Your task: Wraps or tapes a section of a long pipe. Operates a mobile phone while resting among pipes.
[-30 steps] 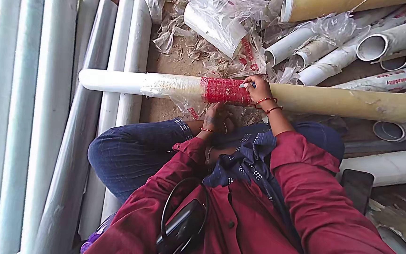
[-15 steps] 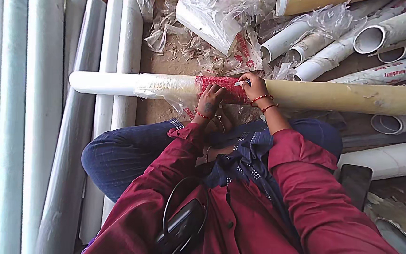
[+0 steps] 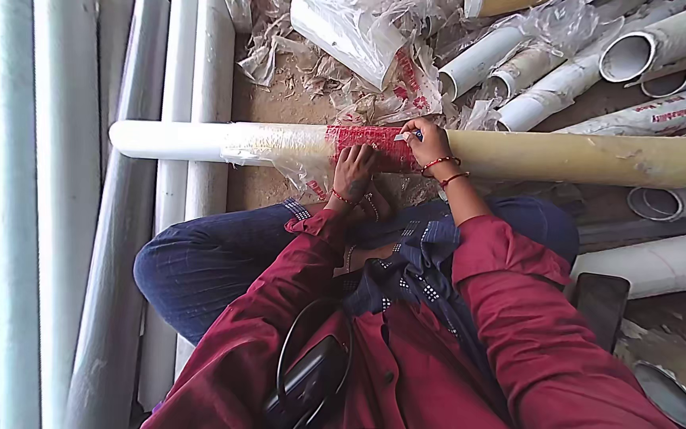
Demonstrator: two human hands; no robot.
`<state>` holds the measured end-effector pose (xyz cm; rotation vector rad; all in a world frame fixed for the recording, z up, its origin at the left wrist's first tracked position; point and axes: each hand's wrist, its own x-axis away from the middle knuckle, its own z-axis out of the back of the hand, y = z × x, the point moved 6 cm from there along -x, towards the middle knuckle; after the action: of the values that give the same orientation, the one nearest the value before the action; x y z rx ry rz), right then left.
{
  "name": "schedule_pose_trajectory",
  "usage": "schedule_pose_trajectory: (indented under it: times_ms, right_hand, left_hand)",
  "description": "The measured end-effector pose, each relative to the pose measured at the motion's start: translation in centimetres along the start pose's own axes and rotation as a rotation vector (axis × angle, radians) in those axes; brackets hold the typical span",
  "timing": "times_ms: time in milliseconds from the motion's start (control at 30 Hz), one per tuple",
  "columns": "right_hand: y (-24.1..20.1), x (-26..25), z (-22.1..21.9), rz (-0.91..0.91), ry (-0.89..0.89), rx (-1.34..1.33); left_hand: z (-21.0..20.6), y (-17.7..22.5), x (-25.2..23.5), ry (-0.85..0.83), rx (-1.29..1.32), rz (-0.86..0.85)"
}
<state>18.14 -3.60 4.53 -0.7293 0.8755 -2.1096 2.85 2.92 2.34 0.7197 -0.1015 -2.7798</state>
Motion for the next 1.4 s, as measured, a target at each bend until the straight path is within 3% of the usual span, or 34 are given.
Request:
schedule_pose_trajectory:
  times_ms: [167,267,367,667,933,1100,1400]
  right_hand:
    - [-0.1,-0.1,0.0,-0.003,-0.005,0.003]
    - [0.0,0.1,-0.1,-0.012,-0.017,0.017]
    - [-0.2,0.1,-0.1,0.003,-0.015,0.013]
    - [-0.1,0.1,-0.1,0.005,-0.015,0.016]
    - [-0.1,0.1,-0.1,-0.001,-0.015,0.008]
    - [-0.2,0.1,-0.1,0.008,-0.015,0.015]
    - [-0.2,0.0,-0.1,0.010,-0.014,0.035]
  left_hand:
    - [-0.5,0.8,3.0,-0.099,0.194,0.226]
    - [0.6,0.5,2.0,-0.006,0.268,0.276]
    - [0.9,-0.3,0.3,-0.068,0.288,0.304]
    - [0.1,-0.4,-0.3,-0.066,0.028,0.061]
    - [0.6,-0.4,0.7,-0.053,0.255,0.294]
    - [0.7,-0.5,-0.5,-0.086,0.229,0.210]
    - [0.4,-0.7,-0.7,0.011,0.049,0.017]
